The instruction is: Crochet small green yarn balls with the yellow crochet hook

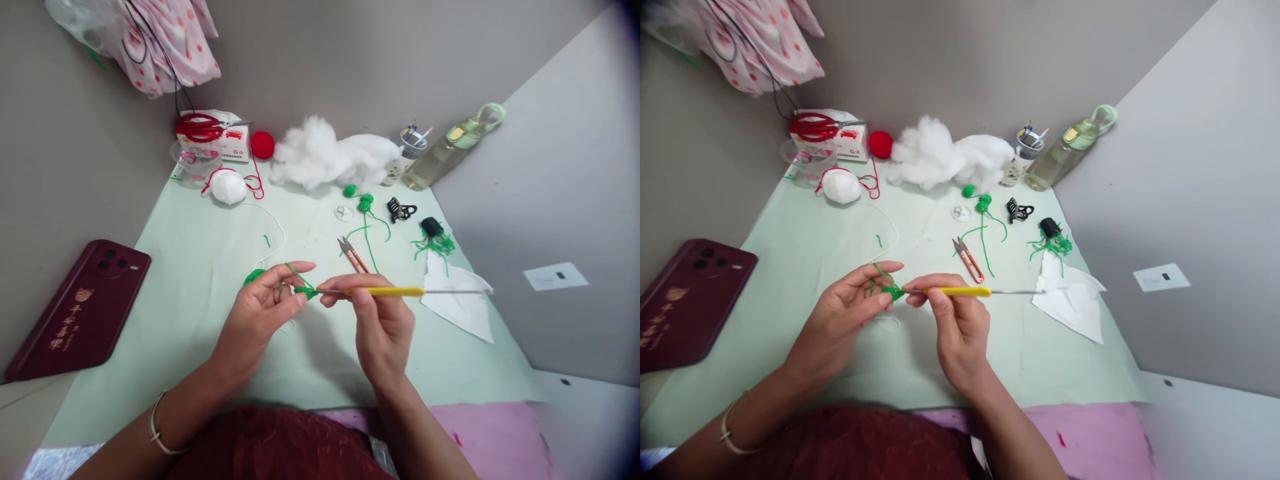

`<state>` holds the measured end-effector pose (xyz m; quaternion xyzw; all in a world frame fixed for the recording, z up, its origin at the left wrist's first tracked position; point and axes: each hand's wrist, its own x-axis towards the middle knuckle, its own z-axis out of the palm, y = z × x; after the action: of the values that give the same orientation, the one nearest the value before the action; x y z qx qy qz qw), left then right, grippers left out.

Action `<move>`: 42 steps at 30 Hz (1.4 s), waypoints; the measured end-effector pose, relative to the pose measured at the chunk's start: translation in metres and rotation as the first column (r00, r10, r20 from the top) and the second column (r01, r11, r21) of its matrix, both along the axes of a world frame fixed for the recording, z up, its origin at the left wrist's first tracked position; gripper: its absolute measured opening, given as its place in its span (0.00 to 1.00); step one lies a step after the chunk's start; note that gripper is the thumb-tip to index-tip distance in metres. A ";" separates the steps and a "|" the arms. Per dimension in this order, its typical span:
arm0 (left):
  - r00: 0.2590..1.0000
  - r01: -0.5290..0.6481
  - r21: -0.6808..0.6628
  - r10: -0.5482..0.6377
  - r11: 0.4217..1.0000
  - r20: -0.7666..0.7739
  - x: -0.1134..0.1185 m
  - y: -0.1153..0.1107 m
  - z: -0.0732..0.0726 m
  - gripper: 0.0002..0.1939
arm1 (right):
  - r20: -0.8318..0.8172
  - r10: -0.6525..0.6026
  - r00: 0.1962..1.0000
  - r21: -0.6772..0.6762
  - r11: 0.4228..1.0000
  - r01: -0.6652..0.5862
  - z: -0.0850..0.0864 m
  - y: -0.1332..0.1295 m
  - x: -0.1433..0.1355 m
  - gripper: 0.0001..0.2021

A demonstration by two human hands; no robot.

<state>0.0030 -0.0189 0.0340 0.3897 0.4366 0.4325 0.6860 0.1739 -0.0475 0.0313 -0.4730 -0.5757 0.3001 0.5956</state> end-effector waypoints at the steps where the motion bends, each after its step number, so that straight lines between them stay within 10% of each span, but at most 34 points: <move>1: 1.000 -0.019 0.009 0.019 1.000 -0.016 0.001 0.000 0.000 0.15 | 0.094 -0.015 0.996 0.053 0.999 0.010 0.000 -0.002 0.000 0.11; 6: 0.996 -0.048 -0.046 0.051 0.998 0.068 0.008 -0.001 0.001 0.22 | 0.508 -0.118 0.853 0.273 0.962 -0.029 -0.006 -0.006 -0.002 0.13; 15: 0.935 0.128 -0.234 -0.039 0.964 0.351 0.002 0.005 0.003 0.16 | -0.002 0.007 1.000 0.063 0.998 -0.007 -0.002 0.006 -0.001 0.10; 25: 0.958 0.090 -0.207 -0.027 0.974 0.286 0.007 0.002 0.000 0.20 | 0.420 -0.142 0.897 0.329 0.944 -0.005 -0.011 0.000 -0.007 0.17; 32: 0.926 0.111 -0.247 -0.010 0.963 0.378 0.001 0.006 -0.003 0.14 | -0.193 0.006 0.981 -0.001 1.000 -0.006 -0.004 0.007 0.000 0.10; 42: 0.983 0.095 -0.068 -0.083 0.993 0.166 0.001 0.003 -0.008 0.15 | -0.321 0.101 0.942 -0.126 0.981 -0.148 -0.011 0.008 0.003 0.09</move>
<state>0.0040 -0.0163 0.0260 0.3459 0.3774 0.4147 0.7523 0.1773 -0.0394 0.0207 -0.4248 -0.4791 0.4504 0.6221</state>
